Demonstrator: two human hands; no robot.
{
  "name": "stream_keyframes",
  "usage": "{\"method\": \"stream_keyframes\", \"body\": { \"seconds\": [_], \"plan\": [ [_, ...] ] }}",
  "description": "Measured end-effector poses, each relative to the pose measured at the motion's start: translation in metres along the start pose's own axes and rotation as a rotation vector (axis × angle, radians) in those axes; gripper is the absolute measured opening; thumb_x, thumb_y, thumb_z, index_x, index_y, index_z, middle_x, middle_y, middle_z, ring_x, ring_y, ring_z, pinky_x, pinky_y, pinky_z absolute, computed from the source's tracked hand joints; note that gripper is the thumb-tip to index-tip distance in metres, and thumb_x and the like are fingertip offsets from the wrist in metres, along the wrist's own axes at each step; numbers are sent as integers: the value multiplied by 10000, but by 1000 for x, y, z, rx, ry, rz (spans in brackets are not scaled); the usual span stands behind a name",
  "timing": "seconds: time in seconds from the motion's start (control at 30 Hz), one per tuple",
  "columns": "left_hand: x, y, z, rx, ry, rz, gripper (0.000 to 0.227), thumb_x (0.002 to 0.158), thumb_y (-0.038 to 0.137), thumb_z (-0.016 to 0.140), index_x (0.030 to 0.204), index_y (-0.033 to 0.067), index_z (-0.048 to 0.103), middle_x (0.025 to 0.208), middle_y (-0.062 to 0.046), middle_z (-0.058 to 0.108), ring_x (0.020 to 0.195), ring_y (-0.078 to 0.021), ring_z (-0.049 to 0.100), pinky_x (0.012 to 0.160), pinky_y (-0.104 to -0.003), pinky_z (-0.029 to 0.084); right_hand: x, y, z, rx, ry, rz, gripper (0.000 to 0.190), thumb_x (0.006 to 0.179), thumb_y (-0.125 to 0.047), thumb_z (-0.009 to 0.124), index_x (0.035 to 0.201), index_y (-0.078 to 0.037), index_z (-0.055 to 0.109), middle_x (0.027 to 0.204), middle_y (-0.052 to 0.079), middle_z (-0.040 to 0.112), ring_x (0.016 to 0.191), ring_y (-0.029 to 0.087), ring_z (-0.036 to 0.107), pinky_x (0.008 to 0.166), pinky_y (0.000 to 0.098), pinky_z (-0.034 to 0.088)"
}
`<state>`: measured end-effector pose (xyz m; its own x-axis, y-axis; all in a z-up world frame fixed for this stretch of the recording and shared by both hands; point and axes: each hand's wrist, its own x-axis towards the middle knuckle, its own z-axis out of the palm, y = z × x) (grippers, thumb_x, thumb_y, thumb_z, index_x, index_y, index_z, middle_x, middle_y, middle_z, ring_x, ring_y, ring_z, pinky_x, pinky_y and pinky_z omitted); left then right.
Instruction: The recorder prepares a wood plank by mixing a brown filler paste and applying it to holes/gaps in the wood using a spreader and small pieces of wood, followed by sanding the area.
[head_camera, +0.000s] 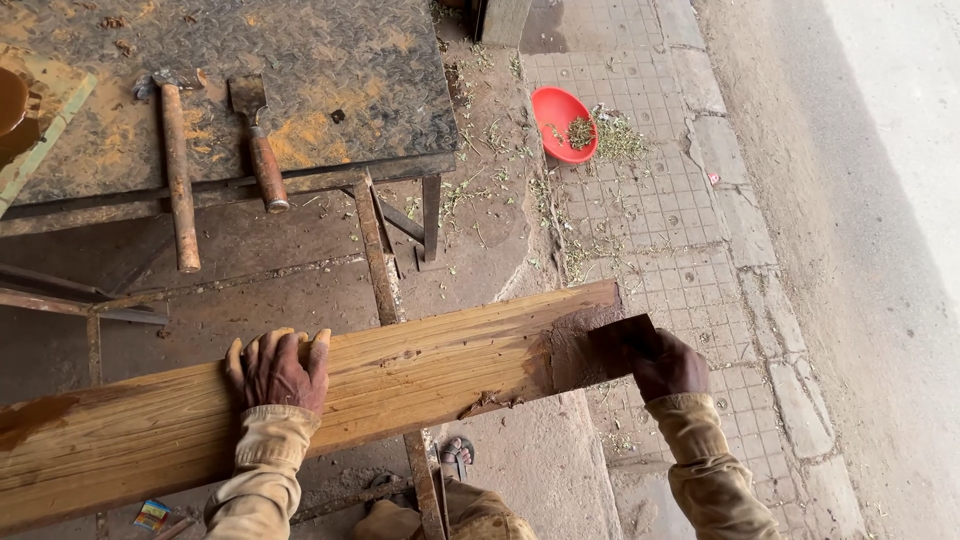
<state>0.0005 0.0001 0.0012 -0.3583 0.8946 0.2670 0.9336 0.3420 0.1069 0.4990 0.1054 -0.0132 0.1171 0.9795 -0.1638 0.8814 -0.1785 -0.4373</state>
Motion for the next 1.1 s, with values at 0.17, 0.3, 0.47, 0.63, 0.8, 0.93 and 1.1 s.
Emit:
{"method": "stream_keyframes", "body": {
  "seconds": [0.17,0.3,0.47,0.63,0.8,0.93,1.1],
  "plan": [
    [1,-4,5,16,8,9,479,1022,566,532,1013,124,718,1130,-67,682,1187,-292,582,1235,-551,219,0,2,-2,25,35,24,327,879,-444,727,1014,-147,753,888,124,776,828,314,754,765,439,606],
    [0,0,0,-8,14,1,479,1013,567,536,1015,123,715,1112,-64,682,1188,-285,585,1242,-545,229,3,6,1,-30,90,-15,330,900,-457,706,981,-139,744,877,137,768,827,334,741,752,449,593],
    [0,1,-2,-12,29,11,456,1010,550,549,1015,126,718,1106,-69,679,1185,-291,585,1238,-546,238,-12,-17,-23,-132,65,48,355,940,-485,679,945,-132,717,870,132,762,807,353,719,684,473,571],
    [-1,1,-2,-36,19,-1,466,1012,556,543,1009,123,718,1131,-62,683,1186,-291,582,1250,-548,233,-34,-17,-29,-30,218,-97,242,1007,-396,611,1038,-180,717,918,106,768,822,326,730,699,453,572],
    [-1,-1,2,-8,8,8,496,1025,567,529,1012,114,731,1157,-74,682,1217,-302,576,1243,-565,216,-40,-18,-12,52,341,-293,280,986,-282,610,1215,-177,735,1019,100,780,912,310,718,736,426,577],
    [1,1,0,-15,-9,0,512,1030,570,518,1012,103,729,1169,-78,683,1215,-301,575,1252,-570,215,-47,-20,27,-266,219,-415,295,996,-212,590,1248,-99,694,1173,59,764,924,203,700,849,347,557],
    [0,0,2,4,-5,12,516,1032,572,515,1034,100,725,1159,-75,680,1206,-300,577,1254,-564,218,-76,-49,21,-244,184,-454,341,924,-177,590,1239,-94,690,1174,54,765,895,192,689,836,342,521]
  ]
}}
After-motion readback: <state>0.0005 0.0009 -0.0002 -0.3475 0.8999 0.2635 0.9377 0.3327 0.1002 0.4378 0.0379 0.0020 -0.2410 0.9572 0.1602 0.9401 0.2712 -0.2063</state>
